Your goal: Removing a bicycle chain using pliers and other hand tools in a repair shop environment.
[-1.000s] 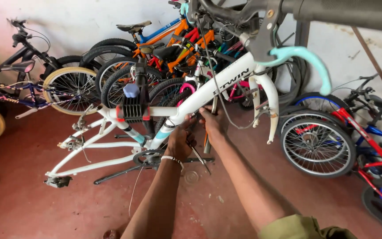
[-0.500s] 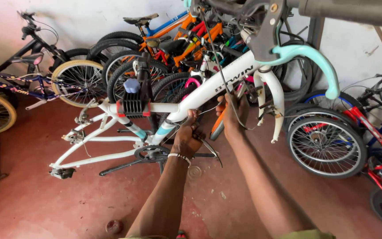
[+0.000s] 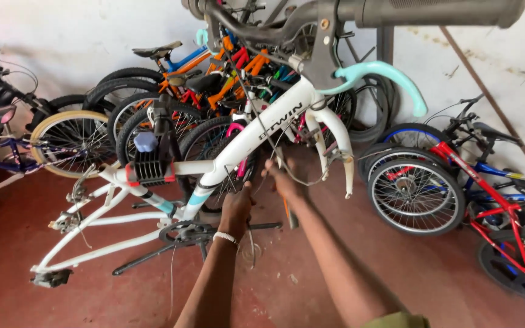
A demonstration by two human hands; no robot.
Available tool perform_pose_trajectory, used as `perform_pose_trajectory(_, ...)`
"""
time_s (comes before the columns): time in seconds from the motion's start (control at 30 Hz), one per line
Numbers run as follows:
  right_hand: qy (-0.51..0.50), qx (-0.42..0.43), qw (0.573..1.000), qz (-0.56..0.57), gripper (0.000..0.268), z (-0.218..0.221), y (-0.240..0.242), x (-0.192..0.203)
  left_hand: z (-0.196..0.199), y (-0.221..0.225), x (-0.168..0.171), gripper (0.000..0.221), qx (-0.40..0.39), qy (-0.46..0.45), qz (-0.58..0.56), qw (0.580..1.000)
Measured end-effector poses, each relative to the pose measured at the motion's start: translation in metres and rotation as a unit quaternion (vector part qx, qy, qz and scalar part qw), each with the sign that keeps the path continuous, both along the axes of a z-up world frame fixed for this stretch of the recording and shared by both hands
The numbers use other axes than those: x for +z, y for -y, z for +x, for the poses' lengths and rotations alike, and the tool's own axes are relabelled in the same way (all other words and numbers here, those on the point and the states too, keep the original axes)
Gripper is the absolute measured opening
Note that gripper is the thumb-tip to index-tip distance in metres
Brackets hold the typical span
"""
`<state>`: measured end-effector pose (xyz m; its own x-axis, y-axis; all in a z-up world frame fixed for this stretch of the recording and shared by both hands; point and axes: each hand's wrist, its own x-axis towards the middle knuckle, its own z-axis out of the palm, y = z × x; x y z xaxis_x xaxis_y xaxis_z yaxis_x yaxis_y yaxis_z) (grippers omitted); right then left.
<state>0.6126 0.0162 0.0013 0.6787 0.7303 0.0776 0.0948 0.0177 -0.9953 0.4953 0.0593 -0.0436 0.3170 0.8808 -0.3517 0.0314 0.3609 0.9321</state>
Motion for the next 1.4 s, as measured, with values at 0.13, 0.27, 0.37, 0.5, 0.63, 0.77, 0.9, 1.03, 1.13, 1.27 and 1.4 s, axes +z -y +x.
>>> perform_pose_trajectory(0.13, -0.034, 0.011, 0.999, -0.012, 0.028, -0.018, 0.026, -0.006, -0.004, 0.004, 0.033, 0.049, -0.005, 0.024, 0.024, 0.999)
perform_pose_trajectory(0.27, -0.099, -0.111, 0.982, -0.114, 0.017, 0.001, 0.042, -0.033, -0.006, 0.018, 0.081, 0.042, -0.017, 0.102, 0.024, 0.994)
perform_pose_trajectory(0.37, -0.011, -0.262, 0.962, -0.082, 0.012, -0.01, 0.078, -0.007, 0.007, 0.024, 0.103, 0.038, -0.041, 0.147, 0.021, 0.988)
perform_pose_trajectory(0.5, 0.284, -0.406, 0.865, 0.081, 0.015, -0.012, 0.094, 0.031, 0.028, 0.027, 0.108, 0.038, -0.024, 0.178, 0.092, 0.98)
perform_pose_trajectory(0.63, 0.352, -0.384, 0.847, 0.104, 0.03, 0.006, 0.078, 0.091, 0.041, 0.033, 0.122, 0.037, -0.022, 0.183, 0.086, 0.979)
perform_pose_trajectory(0.77, 0.415, -0.271, 0.868, -0.003, 0.02, 0.023, 0.058, 0.138, 0.05, 0.034, 0.125, 0.037, -0.021, 0.253, 0.108, 0.961)
perform_pose_trajectory(0.9, 0.241, -0.168, 0.956, -0.002, 0.022, 0.074, 0.014, 0.11, 0.057, 0.02, 0.119, 0.047, -0.003, 0.263, 0.161, 0.951)
perform_pose_trajectory(1.03, 0.211, -0.181, 0.961, -0.006, 0.016, 0.059, 0.035, 0.154, 0.042, 0.031, 0.156, 0.045, 0.04, 0.23, 0.184, 0.955)
perform_pose_trajectory(1.13, 0.197, -0.16, 0.967, 0.024, 0.028, 0.071, 0.03, 0.151, 0.043, 0.025, 0.158, 0.038, 0.081, 0.221, 0.203, 0.95)
perform_pose_trajectory(1.27, 0.163, -0.186, 0.969, -0.011, 0.02, 0.071, 0.027, 0.159, 0.033, 0.031, 0.18, 0.043, 0.147, 0.252, 0.262, 0.92)
perform_pose_trajectory(1.4, 0.132, -0.177, 0.975, -0.028, 0.026, 0.07, 0.024, 0.163, 0.025, 0.027, 0.182, 0.039, 0.155, 0.231, 0.305, 0.911)
